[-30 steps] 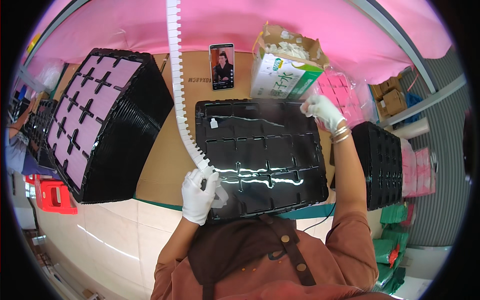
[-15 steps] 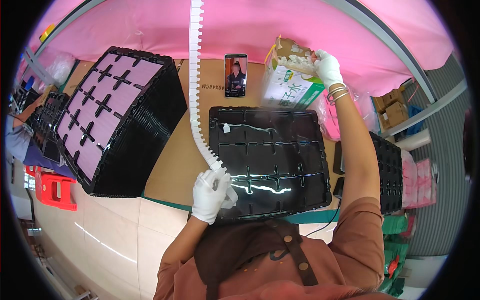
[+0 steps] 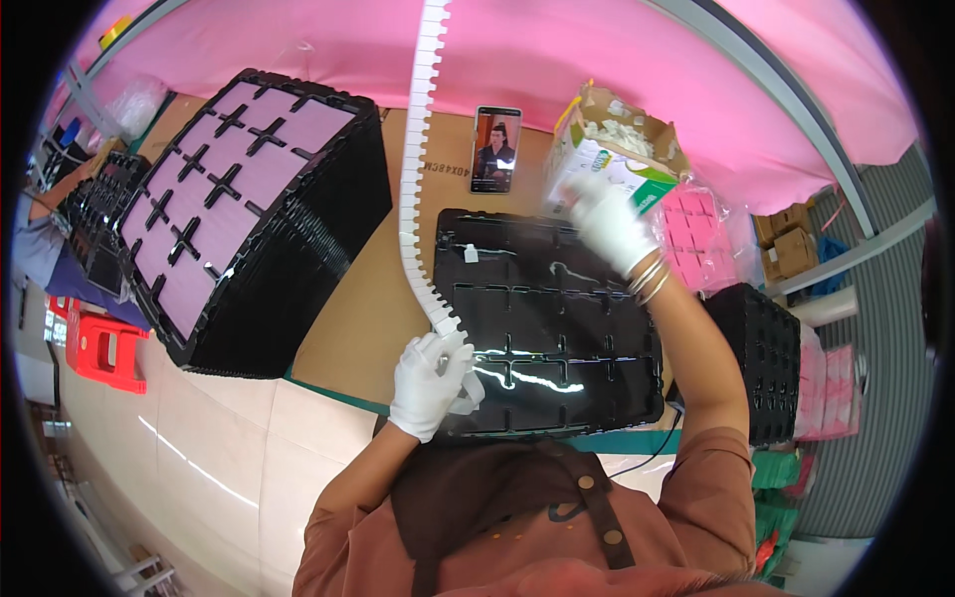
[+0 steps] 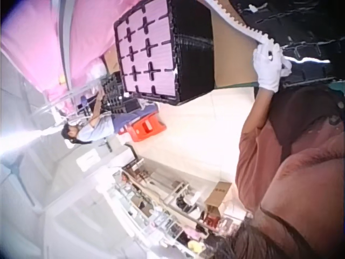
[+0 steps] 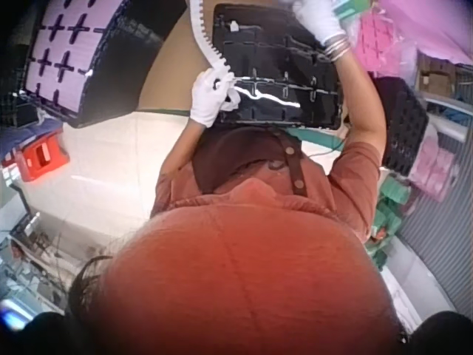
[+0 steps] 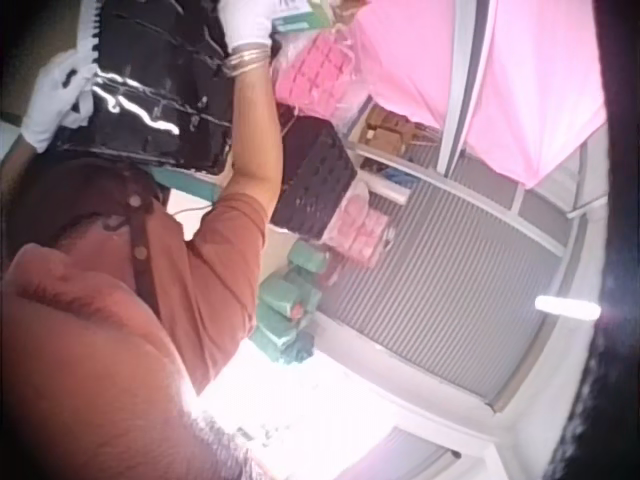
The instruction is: The person assembles black plastic trays by inserting white plastic clips into the corners of the tray base. They then place a pink foam insert into the tray and stack the completed unit onto a pile. The process is repeated for multiple trays throughout the video.
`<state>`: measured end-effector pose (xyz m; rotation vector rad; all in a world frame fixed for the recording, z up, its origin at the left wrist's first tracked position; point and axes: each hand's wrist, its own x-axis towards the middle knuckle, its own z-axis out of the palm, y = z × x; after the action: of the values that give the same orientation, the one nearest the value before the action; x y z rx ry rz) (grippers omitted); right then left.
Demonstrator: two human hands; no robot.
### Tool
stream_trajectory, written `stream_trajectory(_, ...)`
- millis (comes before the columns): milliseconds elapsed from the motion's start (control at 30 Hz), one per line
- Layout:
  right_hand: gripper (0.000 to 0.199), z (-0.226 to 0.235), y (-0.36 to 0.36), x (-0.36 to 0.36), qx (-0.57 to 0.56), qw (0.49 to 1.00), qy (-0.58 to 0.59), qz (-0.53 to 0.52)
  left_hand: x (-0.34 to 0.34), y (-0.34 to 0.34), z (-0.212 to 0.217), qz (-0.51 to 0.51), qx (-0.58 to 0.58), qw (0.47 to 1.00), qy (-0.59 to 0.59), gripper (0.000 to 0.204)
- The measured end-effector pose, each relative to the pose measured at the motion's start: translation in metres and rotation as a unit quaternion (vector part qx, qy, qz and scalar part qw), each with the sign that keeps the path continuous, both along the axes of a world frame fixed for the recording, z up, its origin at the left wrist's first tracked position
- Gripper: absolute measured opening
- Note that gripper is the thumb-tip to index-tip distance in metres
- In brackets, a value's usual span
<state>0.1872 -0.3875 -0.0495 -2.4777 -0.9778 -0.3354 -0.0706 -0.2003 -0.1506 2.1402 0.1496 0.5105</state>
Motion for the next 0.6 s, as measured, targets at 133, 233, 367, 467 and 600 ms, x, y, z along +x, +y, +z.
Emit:
stream_trajectory(133, 0.039, -0.041, 0.05, -0.043, -0.093, 0.966, 0.178, 0.16, -0.002, 0.004, -0.001, -0.018, -0.019, 1.0, 0.005, 0.019)
stream_trajectory(233, 0.035, -0.076, 0.072, -0.035, -0.065, 0.979, 0.144, 0.126, -0.003, 0.006, 0.001, -0.033, -0.052, 0.998, 0.009, 0.019)
stream_trajectory(367, 0.029, -0.07, 0.085, -0.027, -0.123, 0.965, 0.216, 0.084, -0.004, 0.012, -0.008, -0.057, -0.075, 0.996, 0.012, 0.021)
stream_trajectory(467, 0.018, -0.072, 0.083, -0.025, -0.097, 0.963, 0.247, 0.034, -0.004, 0.013, -0.008, -0.061, -0.1, 0.993, 0.021, 0.022)
stream_trajectory(600, 0.012, -0.067, 0.092, -0.036, -0.084, 0.969, 0.229, 0.027, -0.003, 0.013, -0.01, -0.059, -0.132, 0.989, 0.03, 0.023)
